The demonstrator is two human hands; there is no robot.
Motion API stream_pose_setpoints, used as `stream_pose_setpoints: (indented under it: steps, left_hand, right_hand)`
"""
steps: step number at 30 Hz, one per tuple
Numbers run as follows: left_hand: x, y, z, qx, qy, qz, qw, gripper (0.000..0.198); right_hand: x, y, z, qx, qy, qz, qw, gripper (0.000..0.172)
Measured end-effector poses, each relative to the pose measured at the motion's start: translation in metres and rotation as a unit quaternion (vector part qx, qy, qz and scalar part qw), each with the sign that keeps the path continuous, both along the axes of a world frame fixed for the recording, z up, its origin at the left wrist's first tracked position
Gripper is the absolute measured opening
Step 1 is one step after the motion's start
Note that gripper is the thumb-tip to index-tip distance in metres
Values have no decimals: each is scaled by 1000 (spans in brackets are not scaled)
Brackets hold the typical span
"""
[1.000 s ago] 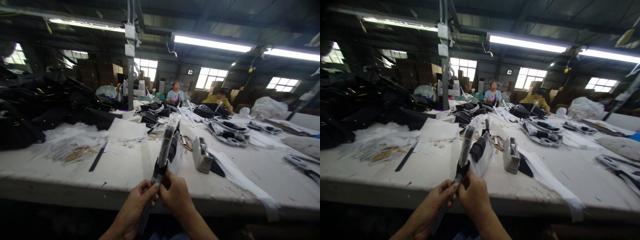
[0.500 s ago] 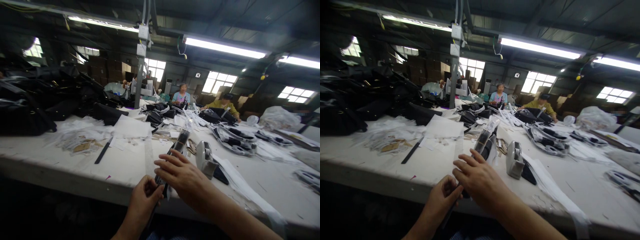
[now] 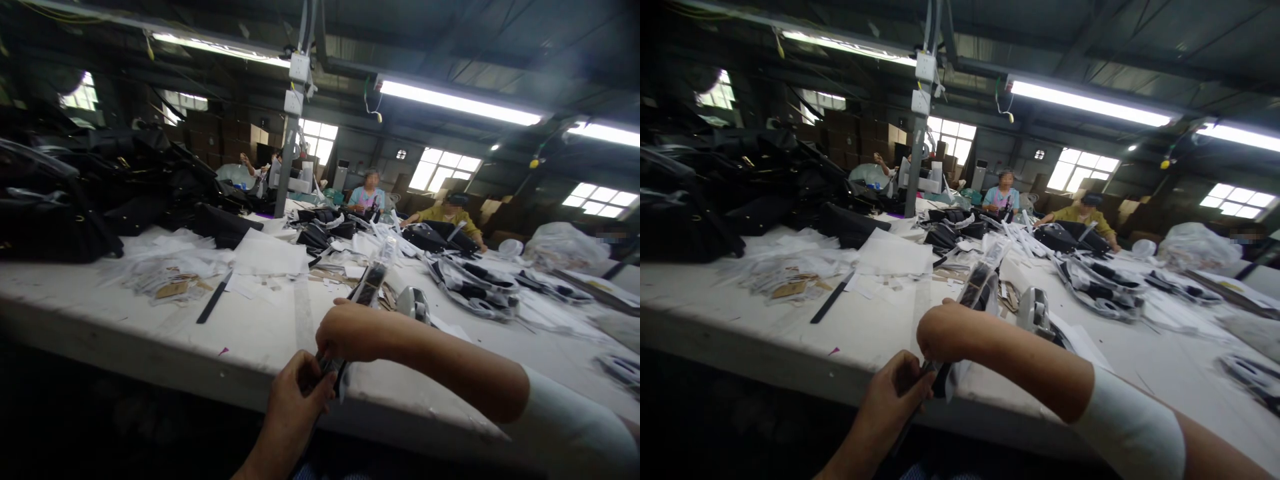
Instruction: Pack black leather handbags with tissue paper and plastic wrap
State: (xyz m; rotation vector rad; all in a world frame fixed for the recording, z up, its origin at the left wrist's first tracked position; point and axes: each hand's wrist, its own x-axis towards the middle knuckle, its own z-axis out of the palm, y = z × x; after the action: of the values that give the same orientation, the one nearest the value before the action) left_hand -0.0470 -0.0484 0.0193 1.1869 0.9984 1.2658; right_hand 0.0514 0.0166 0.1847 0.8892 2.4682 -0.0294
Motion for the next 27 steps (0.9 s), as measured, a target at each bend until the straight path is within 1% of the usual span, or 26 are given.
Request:
stream_pose_setpoints:
  steps: [3,4,5,6,9,10,12,14,16,18,19,20,21,22,23,24,25,26,27]
  left_hand:
    - [0,1,-2,-5,-4,-2,1000,39]
    - [0,2,-3,-10,-10,-5,1000,40]
    - [-1,3,-4,-20,-19,-8,1000,41]
    - [-1,4,-5,-31,-30,-14,999,42]
    - [-4,7,-5,-56,-55,-30,996,44]
    - [-4,7,-4,-63,-60,-32,996,44]
    - [-6,8,-2,-76,-70,-37,994,43]
    - [-6,7,0,-88,-83,-44,992,43]
    - [-6,7,0,-97,-88,-55,990,43]
    - [-5,7,-3,-104,-89,-60,989,41]
    - [-4,7,-6,-105,-87,-59,989,41]
    - [-3,8,-10,-105,-86,-56,989,43]
    - [-2,9,-14,-104,-85,-52,990,47]
    - [-2,10,-17,-100,-82,-51,990,50]
    - [-1,11,-20,-91,-73,-51,992,52]
    - [-1,12,-22,-76,-58,-53,994,50]
    - [-1,13,-23,-55,-36,-59,996,46]
    - [-2,13,-22,-33,-7,-61,998,42]
    - [-3,13,-21,-11,28,-63,998,38]
  right_hand:
    - [-4,2,-1,2,-30,-29,999,18]
    - [-3,2,-3,11,-34,-26,999,18]
    - [-1,1,-4,26,-33,-5,999,16]
    - [3,-1,-7,43,-21,33,998,14]
    - [25,-7,-17,76,62,175,980,17]
    - [34,-9,-22,82,96,208,970,19]
    - [54,-13,-33,104,158,244,951,22]
    - [72,-19,-47,138,208,254,934,27]
    - [89,-27,-61,170,258,248,918,33]
    - [103,-37,-74,189,302,239,903,34]
    - [110,-42,-79,197,327,231,895,31]
    - [115,-46,-83,205,359,212,885,27]
    - [120,-48,-85,216,400,173,874,23]
    - [124,-49,-86,226,449,109,858,19]
    - [126,-49,-86,229,503,22,833,16]
    - [127,-47,-83,217,557,-76,798,18]
    - [127,-44,-77,184,606,-171,755,22]
    - [125,-39,-69,128,651,-245,707,28]
    - [123,-33,-59,54,692,-293,658,36]
